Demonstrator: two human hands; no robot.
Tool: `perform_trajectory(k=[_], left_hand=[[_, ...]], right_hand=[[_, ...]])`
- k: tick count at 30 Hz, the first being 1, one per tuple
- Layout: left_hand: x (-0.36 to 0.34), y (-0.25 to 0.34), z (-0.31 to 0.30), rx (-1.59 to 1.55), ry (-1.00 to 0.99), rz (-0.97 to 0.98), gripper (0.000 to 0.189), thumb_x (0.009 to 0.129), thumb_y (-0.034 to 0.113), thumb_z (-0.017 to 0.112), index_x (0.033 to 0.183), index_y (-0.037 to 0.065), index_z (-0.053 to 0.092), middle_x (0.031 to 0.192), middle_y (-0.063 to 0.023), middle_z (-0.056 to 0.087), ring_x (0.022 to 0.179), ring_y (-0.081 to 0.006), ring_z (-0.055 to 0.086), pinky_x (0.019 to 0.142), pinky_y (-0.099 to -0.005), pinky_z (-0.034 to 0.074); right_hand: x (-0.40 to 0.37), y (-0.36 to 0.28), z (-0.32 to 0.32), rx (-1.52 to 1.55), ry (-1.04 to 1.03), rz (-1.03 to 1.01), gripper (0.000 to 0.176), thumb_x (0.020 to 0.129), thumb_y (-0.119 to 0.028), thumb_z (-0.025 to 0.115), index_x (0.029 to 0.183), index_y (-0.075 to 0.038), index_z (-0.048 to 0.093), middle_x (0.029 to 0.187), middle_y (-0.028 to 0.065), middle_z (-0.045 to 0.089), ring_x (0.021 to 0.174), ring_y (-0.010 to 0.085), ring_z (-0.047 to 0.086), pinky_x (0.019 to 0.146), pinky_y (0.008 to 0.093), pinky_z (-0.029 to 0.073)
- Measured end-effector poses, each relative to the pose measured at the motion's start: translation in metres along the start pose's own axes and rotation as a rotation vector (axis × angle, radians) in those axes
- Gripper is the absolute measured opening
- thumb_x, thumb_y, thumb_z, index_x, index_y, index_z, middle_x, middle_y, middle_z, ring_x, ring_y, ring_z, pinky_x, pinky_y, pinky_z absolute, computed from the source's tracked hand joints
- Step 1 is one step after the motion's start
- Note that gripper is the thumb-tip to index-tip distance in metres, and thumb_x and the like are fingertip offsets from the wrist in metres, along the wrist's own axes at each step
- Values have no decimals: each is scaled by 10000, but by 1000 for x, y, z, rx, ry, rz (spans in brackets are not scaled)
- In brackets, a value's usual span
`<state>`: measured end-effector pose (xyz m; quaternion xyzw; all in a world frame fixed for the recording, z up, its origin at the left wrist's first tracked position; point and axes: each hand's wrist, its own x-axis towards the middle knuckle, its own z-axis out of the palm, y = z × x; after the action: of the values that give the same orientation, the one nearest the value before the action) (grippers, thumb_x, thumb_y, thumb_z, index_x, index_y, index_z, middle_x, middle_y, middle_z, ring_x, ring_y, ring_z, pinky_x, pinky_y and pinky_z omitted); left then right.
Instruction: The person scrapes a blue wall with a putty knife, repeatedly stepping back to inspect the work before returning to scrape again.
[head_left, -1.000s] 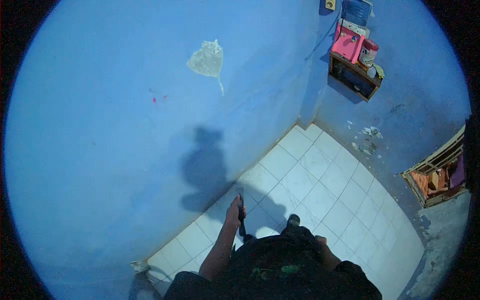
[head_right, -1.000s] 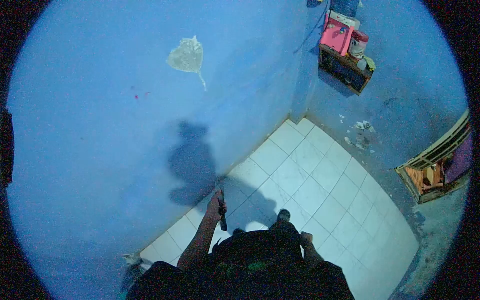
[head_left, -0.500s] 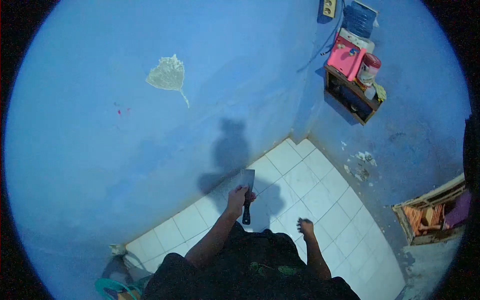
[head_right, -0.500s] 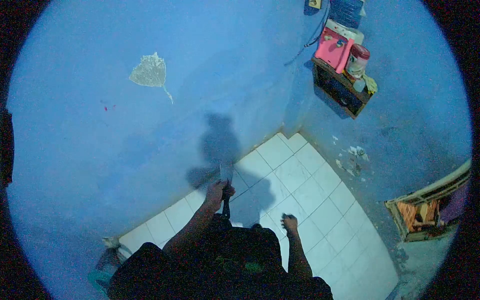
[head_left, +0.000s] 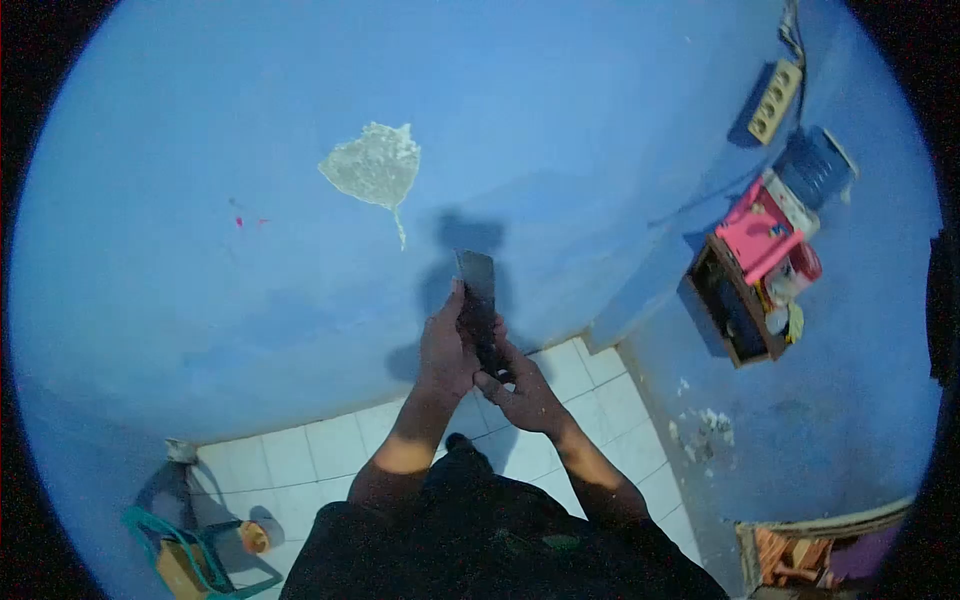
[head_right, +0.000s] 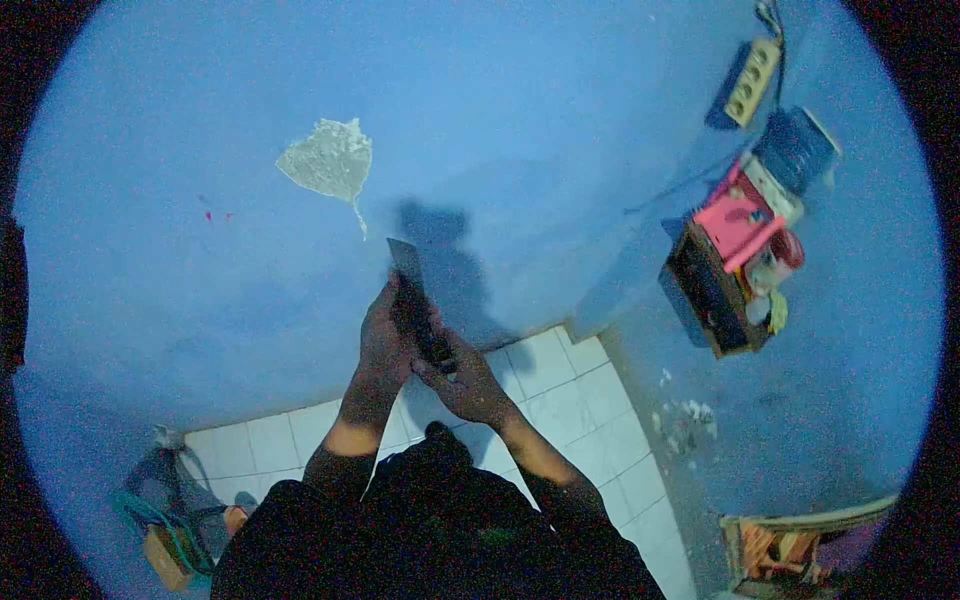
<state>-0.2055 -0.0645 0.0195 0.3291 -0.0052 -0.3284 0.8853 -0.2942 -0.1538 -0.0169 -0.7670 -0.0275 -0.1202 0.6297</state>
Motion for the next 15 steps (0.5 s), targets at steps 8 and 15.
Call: perform_trajectory(k=[8,15], left_hand=[[75,45,-2,73,58,313,280,884,298,450,847,27,512,681,-57,530,611,-163,546,585,-302,464],[126,75,18,243,81,576,239,890,254,458,835,29,520,682,-18,513,583,-108,494,540,-260,413]], right_hand=[[78,9,-10,119,-8,192,212,897,-211,402,965,-25,480,579,5,444,480,69,404,437,214,332],[147,-15,-22,166,13,61,252,910,-219,380,1036,-15,458,588,31,489,450,72,423,407,216,348]])
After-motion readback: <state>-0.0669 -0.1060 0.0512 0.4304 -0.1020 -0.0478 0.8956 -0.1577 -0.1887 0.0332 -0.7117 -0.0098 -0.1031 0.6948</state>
